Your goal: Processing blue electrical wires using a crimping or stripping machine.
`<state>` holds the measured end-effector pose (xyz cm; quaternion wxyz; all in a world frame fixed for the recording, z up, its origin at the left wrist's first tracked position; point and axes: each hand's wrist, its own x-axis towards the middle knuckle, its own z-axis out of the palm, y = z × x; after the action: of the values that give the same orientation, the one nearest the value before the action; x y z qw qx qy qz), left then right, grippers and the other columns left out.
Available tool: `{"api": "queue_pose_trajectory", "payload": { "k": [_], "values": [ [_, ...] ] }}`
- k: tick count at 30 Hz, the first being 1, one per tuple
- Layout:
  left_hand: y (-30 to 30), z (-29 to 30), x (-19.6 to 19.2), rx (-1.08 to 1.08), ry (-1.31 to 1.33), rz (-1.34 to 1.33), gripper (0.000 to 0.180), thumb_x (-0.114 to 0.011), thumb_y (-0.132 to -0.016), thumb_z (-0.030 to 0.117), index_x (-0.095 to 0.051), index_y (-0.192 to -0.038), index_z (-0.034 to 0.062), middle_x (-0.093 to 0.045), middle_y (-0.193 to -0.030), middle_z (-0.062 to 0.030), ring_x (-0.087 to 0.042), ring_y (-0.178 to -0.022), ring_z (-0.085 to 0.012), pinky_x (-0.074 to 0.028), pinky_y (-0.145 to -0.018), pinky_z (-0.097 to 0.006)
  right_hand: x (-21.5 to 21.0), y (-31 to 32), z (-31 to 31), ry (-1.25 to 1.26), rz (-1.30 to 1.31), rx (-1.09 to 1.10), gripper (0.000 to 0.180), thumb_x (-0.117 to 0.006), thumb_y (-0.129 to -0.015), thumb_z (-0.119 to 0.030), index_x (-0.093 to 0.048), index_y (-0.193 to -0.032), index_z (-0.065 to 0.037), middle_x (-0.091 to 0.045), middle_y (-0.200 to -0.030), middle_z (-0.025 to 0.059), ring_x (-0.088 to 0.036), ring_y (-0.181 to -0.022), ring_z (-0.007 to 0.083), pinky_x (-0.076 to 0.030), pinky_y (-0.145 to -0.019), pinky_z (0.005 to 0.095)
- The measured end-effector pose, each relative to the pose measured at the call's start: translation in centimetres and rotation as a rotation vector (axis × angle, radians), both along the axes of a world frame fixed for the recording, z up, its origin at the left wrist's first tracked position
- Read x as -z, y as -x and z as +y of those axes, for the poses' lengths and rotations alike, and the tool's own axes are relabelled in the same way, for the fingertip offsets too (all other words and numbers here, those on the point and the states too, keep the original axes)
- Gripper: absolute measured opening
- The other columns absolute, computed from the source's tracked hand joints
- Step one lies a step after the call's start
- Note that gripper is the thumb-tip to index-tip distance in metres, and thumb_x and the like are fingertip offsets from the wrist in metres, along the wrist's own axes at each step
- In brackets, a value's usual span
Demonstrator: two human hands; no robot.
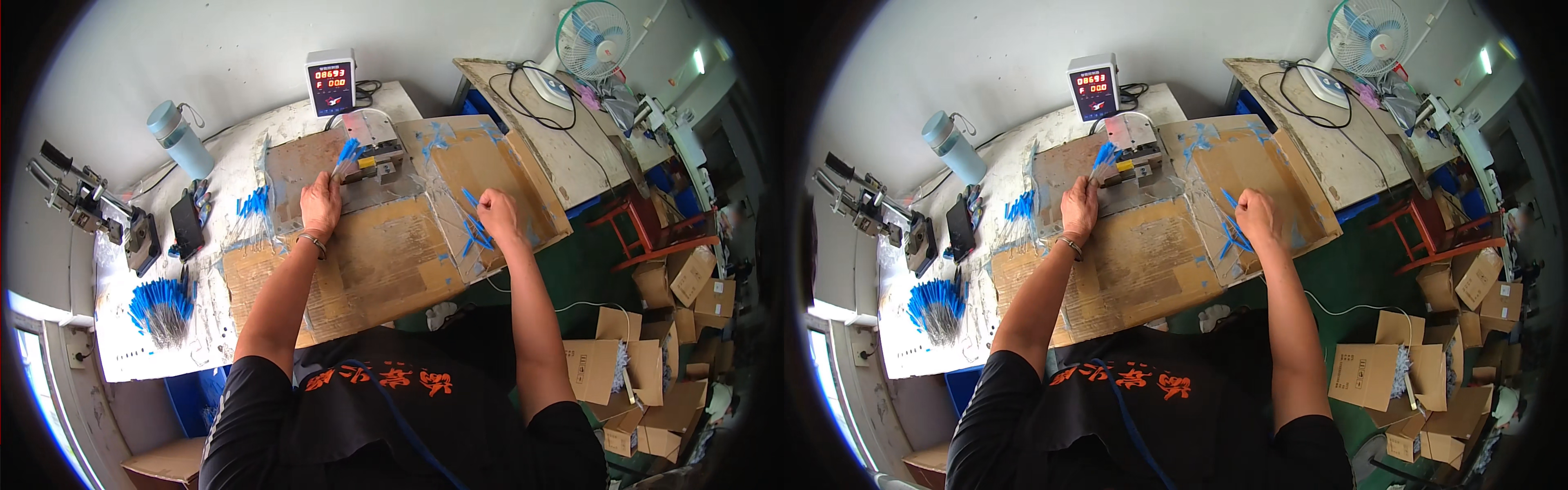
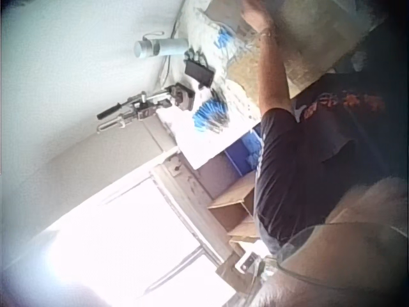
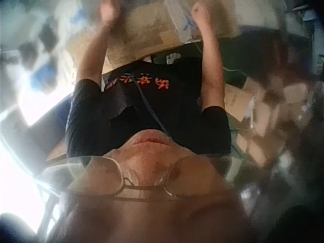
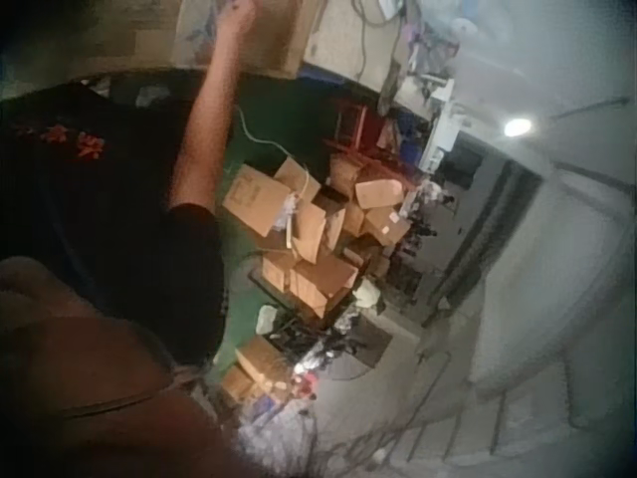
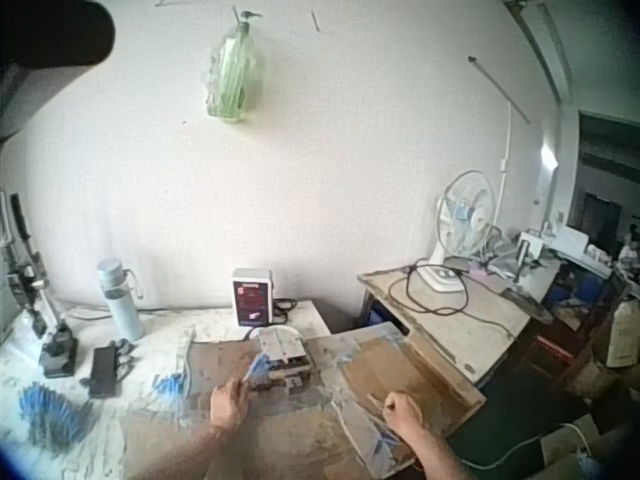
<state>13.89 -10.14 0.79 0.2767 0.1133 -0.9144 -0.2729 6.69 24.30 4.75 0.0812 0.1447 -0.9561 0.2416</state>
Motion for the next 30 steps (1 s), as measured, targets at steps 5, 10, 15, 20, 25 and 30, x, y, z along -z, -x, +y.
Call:
{"api": "queue_pose_trajectory", "payload": {
  "k": [5, 10, 15, 20, 25, 30],
  "values": [
    [0.0, 0.0, -0.2, -0.046, -0.193, -0.019, 0.02, -0.049, -0.093, 0.025, -0.054, -0.086, 0.0065, -0.062, -0.071, -0.017, -0.057, -0.072, -0.0391, -0.042, -0.073, -0.045, -0.8, -0.9, -1.5, -0.269, 0.045, 0.052, 0.004, -0.06, -0.08, -0.01, -0.057, -0.081, -0.009, -0.061, -0.086, 0.0094, -0.061, -0.085, 0.0311, -0.048, -0.069, 0.0446],
    [-0.1, 0.0, -0.4, -0.045, -0.2, -0.012, 0.02, -0.049, -0.093, 0.024, -0.054, -0.087, 0.0064, -0.062, -0.071, -0.0175, -0.057, -0.072, -0.0396, -0.043, -0.072, -0.044, -2.6, -1.4, -3.2, -0.147, 0.157, -0.031, 0.007, -0.06, -0.081, -0.011, -0.057, -0.088, -0.009, -0.062, -0.083, 0.0099, -0.062, -0.081, 0.0324, -0.049, -0.065, 0.0442],
    [0.1, 0.0, -0.3, -0.06, -0.191, -0.005, 0.019, -0.049, -0.093, 0.024, -0.054, -0.087, 0.0064, -0.062, -0.071, -0.0176, -0.057, -0.072, -0.0402, -0.043, -0.071, -0.046, -1.0, -3.7, -9.7, 0.5, -0.173, -0.371, 0.016, -0.06, -0.081, -0.007, -0.056, -0.097, -0.005, -0.066, -0.077, 0.0131, -0.065, -0.069, 0.0264, -0.05, -0.062, 0.0353],
    [0.0, -0.1, -0.3, -0.083, -0.38, 0.003, 0.019, -0.05, -0.093, 0.024, -0.054, -0.087, 0.0063, -0.062, -0.07, -0.0177, -0.056, -0.072, -0.0416, -0.043, -0.068, -0.05, 2.9, -3.9, -16.7, 0.69, -0.352, -0.216, 0.012, -0.063, -0.081, -0.007, -0.062, -0.091, -0.001, -0.064, -0.071, 0.003, -0.057, -0.063, 0.0087, -0.046, -0.057, 0.0258],
    [0.2, -0.2, -0.1, -0.087, -0.295, -0.002, 0.02, -0.05, -0.093, 0.024, -0.054, -0.086, 0.0059, -0.061, -0.068, -0.0179, -0.056, -0.07, -0.0416, -0.043, -0.068, -0.05, 4.8, -1.6, -17.9, 0.739, -0.32, -0.061, 0.008, -0.065, -0.078, -0.009, -0.063, -0.082, -0.002, -0.065, -0.069, 0.0066, -0.061, -0.062, 0.0145, -0.049, -0.059, 0.0292],
    [0.2, -0.2, -0.1, -0.069, -0.276, -0.004, 0.02, -0.051, -0.092, 0.024, -0.054, -0.085, 0.0063, -0.06, -0.068, -0.0178, -0.055, -0.069, -0.0406, -0.042, -0.07, -0.047, 5.0, -1.2, -18.1, 0.799, -0.335, -0.04, 0.008, -0.066, -0.078, -0.009, -0.063, -0.082, -0.002, -0.064, -0.068, 0.0055, -0.06, -0.061, 0.0131, -0.048, -0.058, 0.0283]
  ]
}}
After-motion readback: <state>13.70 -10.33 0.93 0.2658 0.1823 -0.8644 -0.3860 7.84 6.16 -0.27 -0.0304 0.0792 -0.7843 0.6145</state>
